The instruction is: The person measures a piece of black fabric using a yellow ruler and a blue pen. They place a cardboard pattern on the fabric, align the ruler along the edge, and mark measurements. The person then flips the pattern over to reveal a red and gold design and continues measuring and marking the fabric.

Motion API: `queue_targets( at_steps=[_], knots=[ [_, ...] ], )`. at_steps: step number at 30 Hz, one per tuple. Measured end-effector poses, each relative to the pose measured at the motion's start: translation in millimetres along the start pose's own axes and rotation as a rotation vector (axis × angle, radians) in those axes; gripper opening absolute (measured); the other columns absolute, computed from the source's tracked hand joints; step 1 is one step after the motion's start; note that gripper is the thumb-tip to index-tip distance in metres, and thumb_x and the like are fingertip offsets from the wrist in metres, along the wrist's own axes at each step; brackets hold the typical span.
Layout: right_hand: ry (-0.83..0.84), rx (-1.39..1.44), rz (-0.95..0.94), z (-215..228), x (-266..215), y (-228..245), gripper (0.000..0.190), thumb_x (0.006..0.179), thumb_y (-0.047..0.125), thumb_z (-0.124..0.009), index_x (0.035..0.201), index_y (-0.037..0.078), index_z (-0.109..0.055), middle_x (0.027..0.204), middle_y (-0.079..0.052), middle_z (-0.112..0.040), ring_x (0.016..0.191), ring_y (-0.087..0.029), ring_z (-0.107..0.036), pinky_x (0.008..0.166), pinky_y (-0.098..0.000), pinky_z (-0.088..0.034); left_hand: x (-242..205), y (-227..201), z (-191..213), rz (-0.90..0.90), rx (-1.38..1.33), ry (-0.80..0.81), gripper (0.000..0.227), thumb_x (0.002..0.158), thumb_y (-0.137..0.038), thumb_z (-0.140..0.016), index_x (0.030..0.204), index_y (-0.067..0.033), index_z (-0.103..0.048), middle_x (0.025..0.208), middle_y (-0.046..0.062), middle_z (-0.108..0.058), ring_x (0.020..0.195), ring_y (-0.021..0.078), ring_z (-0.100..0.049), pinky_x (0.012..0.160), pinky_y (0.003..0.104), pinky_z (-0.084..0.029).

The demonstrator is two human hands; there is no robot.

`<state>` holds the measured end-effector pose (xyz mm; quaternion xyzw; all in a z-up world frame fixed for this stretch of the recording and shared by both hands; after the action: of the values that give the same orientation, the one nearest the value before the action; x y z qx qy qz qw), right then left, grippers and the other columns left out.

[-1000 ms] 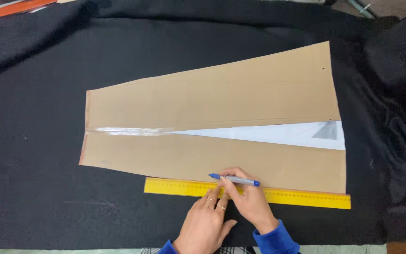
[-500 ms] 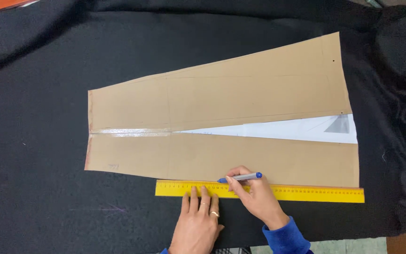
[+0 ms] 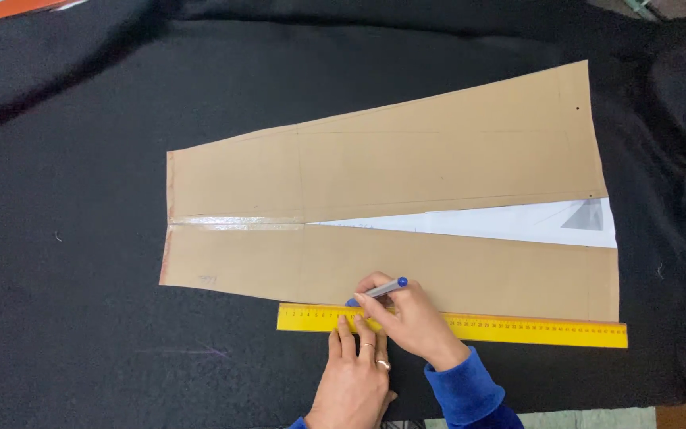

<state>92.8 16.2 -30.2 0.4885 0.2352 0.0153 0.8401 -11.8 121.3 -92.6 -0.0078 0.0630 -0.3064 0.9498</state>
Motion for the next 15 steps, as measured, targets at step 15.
queue_targets(
  at_steps=[15],
  knots=[
    [0.005, 0.037, -0.043, -3.1, -2.5, 11.7, 0.017, 0.091, 0.028, -0.057, 0.088, 0.013, -0.064, 0.067, 0.002, -0.061, 0.063, -0.01, -0.063, 0.059, -0.0237, -0.047, 1.5, 1.8, -0.5, -0.039, 0.001, 0.046, 0.124, 0.058, -0.073, -0.078, 0.14, 0.0089, -0.035, 0.132, 0.042, -0.039, 0.115, 0.0621, -0.044, 0.094, 0.063, -0.038]
  ],
)
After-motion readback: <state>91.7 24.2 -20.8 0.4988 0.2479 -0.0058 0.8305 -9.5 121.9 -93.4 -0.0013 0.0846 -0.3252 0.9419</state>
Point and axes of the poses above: each hand's wrist, its own x-axis towards the middle knuckle, its own z-axis out of the back of the hand, y = z × x, the point moved 2 cm from there along x, towards the middle knuckle
